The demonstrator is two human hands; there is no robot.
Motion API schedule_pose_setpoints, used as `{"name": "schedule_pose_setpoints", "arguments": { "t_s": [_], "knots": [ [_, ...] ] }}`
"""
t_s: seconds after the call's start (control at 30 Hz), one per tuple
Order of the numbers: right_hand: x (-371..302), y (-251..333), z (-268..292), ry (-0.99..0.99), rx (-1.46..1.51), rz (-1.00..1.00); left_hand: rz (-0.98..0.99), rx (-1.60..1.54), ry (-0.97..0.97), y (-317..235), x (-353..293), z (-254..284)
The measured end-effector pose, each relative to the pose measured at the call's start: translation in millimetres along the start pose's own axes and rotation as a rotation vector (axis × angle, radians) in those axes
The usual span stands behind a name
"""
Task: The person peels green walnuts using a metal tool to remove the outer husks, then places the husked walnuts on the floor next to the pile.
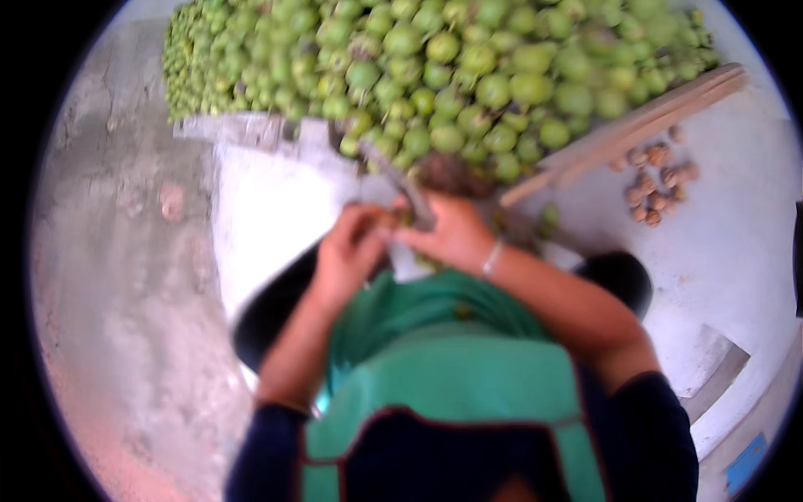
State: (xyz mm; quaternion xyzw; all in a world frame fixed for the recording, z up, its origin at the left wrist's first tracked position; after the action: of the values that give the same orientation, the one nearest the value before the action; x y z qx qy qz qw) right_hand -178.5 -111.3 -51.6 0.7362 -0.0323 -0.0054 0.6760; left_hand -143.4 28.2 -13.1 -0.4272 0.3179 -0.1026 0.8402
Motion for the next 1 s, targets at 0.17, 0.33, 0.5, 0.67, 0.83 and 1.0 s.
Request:
{"name": "schedule_pose_setpoints", "arguments": {
  "t_s": [0.17,0.33,0.5,0.67,0.83,1.0],
  "knots": [
    [1.3,11.3,-0.5,0.041,-0.08,0.01,-0.044,-0.062,-0.047,-8.3,0.1,2.4],
    [2.4,16.1,4.8,0.179,-0.304,-0.014,0.007,-0.229,-0.25,-2.3,7.8,27.9],
    [9.4,30.0,17.3,0.05,-0.293,0.181,0.158,-0.342,-0.036,10.3,10.7,0.7],
    [15.7,49.5,37.1,0.056,-0.32,0.191,0.176,-0.403,0.055,-16.7,24.6,-21.7],
    [17.9,103.9,151.4,-0.285,-0.418,0.248,0.031,-0.444,0.154,-108.0,73.2,-76.3],
    [-63.0,98.5,332.3,-1.006,-0.53,0.037,-0.153,-0.35,0.348,-150.2,115.3,-161.0]
  ]
}}
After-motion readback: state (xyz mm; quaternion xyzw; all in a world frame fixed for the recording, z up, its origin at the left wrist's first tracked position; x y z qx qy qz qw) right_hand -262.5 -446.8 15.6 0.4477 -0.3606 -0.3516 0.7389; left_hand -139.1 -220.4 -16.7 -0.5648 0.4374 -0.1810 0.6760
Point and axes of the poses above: each hand's wrist, its own x-axis towards the middle knuckle, its own z-axis out of the back of the hand, y = z × x, the point moved 8 cm from there along x, towards the middle knuckle, and after that the axes turned 5 degrees about z, right-handed, at the moved point
